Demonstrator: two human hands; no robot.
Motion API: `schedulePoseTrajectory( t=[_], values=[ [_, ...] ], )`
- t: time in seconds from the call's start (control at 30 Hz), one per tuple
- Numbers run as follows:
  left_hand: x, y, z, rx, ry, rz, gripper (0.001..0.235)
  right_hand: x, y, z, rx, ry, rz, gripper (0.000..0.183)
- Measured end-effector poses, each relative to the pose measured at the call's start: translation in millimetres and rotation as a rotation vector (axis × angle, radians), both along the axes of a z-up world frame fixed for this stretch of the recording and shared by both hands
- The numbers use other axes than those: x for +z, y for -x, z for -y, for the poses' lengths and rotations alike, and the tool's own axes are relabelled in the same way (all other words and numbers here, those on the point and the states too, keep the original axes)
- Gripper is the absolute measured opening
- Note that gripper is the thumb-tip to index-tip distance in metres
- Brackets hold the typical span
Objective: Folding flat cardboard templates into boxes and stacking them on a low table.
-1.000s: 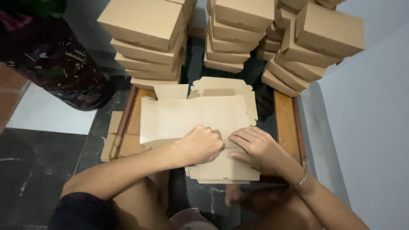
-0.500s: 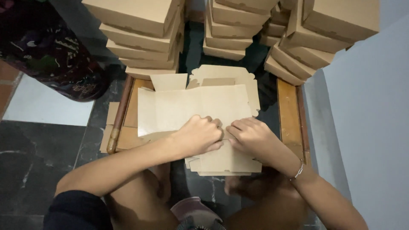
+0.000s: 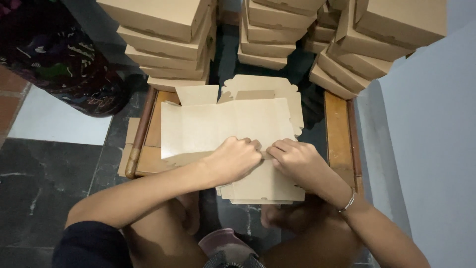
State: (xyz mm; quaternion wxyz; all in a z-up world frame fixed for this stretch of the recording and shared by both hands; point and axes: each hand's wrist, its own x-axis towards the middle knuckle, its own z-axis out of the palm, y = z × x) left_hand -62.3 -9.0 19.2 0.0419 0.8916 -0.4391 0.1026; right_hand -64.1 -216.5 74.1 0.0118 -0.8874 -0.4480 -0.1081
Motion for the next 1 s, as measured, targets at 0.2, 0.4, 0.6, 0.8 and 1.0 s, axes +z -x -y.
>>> schedulePoseTrajectory(
  t=[0.2,0.4,0.6,0.8,1.0],
  values=[
    [6,-3,2,-0.026,0.026,-0.090,0.006,6,-2,-1,-0.052,-0.008,-0.147,0.016],
    [10,-13,-1,0.023,0.106,-0.304,0.010,7,-13,0,-0.201,-0.035,-0.403,0.024],
    [34,-22,-11,0.114,0.227,-0.631,0.019,-5,-25,4,-0.317,-0.118,-0.546,0.019],
    [46,-32,-22,0.174,0.345,-0.908,0.026,-10,-30,7,-0.397,-0.278,-0.659,0.012],
    [35,-38,-23,0.186,0.374,-0.924,0.028,-33,-41,13,-0.432,-0.340,-0.654,0.014]
  ],
)
